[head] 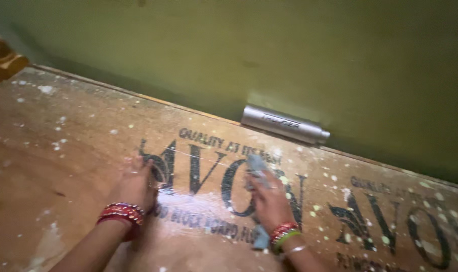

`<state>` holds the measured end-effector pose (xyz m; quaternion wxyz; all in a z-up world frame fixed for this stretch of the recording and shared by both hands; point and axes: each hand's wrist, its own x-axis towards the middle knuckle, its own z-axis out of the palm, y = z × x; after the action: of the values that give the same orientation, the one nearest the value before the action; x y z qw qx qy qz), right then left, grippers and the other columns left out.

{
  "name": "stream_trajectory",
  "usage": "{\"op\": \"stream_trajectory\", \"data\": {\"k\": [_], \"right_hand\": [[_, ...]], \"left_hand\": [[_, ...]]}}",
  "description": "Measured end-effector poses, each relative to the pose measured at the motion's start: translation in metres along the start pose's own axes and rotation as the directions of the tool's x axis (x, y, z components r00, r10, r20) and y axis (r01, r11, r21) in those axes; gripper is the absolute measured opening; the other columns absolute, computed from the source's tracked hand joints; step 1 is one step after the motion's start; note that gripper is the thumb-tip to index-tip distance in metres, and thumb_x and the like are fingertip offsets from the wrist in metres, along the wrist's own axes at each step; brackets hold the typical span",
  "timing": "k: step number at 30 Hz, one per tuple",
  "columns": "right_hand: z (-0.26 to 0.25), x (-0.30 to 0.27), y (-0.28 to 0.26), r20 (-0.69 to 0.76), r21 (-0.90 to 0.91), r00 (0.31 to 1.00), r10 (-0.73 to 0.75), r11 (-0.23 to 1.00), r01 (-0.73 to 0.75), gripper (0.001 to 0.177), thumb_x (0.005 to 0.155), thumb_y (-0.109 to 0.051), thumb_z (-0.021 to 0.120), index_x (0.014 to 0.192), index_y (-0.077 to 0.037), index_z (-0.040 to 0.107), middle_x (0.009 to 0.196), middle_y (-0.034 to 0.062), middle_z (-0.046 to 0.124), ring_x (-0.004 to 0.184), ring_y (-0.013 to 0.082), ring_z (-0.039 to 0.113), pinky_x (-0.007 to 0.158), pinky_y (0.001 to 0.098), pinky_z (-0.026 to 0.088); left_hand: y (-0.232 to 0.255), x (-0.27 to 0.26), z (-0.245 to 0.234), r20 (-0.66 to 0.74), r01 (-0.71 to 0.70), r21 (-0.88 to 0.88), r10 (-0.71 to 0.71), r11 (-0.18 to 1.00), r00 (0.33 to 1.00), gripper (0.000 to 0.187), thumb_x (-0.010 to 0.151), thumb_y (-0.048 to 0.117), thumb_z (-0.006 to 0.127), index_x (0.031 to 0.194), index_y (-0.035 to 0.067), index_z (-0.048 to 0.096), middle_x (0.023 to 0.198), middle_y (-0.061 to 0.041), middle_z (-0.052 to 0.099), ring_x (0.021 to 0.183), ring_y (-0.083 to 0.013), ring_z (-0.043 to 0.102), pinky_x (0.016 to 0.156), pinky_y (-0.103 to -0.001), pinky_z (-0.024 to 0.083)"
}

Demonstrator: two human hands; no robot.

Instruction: The person wipes a large plywood sheet with a cloth, moving from the center to the edges and corners. They also clean the wooden bed frame and headboard, using a small metal bowl to hold the cleaning liquid.

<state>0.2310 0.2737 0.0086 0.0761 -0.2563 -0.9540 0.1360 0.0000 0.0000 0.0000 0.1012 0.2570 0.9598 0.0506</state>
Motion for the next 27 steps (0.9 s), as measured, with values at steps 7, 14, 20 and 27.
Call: {"op": "stream_trajectory", "data": {"k": [7,14,20,27], "right_hand": [[-0.046,-0.038,0.155,-0.297,-0.197,0.852,0.431,0.845,-0.497,0.048,0.091,-0.032,0.067,0.138,-0.039,0.062,0.16,0.0066,0.04,0.143,0.0322,0.038,0.122,0.0587,0.028],[-0.009,0.031,0.096,-0.262,0.17,0.855,0.447,0.894,-0.415,0.059,0.085,-0.018,0.063,0.143,-0.015,0.055,0.155,0.0201,0.043,0.144,0.0381,0.037,0.109,0.0514,0.042],[0.016,0.074,-0.048,-0.005,0.12,0.983,-0.181,0.976,0.18,0.055,0.086,-0.011,0.057,0.14,-0.02,0.057,0.153,0.0204,0.041,0.143,0.041,0.037,0.116,0.0474,0.027],[-0.023,0.07,-0.013,0.213,0.176,0.955,0.208,0.953,-0.247,0.049,0.097,-0.012,0.05,0.139,-0.036,0.057,0.166,0.0017,0.033,0.142,0.0335,0.043,0.094,0.0419,0.063]], "left_hand": [[0.129,-0.014,-0.041,0.211,-0.25,0.102,0.224,0.963,0.951,0.081,0.094,0.038,0.066,0.159,0.01,0.025,0.167,-0.015,0.02,0.156,-0.0282,0.018,0.127,-0.04,0.02],[0.169,-0.019,-0.077,0.324,-0.282,0.139,0.225,0.949,0.919,0.083,0.096,0.041,0.064,0.16,0.014,0.019,0.169,-0.01,0.013,0.158,-0.0247,0.01,0.128,-0.04,0.015],[0.171,-0.019,-0.078,0.306,-0.3,0.168,0.24,0.939,0.921,0.079,0.098,0.036,0.059,0.16,0.012,0.018,0.169,-0.014,0.015,0.156,-0.0273,0.013,0.127,-0.042,0.017],[0.186,-0.011,-0.081,0.348,-0.327,0.169,0.254,0.93,0.902,0.09,0.095,0.038,0.066,0.161,0.01,0.011,0.169,-0.01,0.01,0.157,-0.0255,0.01,0.126,-0.041,0.015]]}}
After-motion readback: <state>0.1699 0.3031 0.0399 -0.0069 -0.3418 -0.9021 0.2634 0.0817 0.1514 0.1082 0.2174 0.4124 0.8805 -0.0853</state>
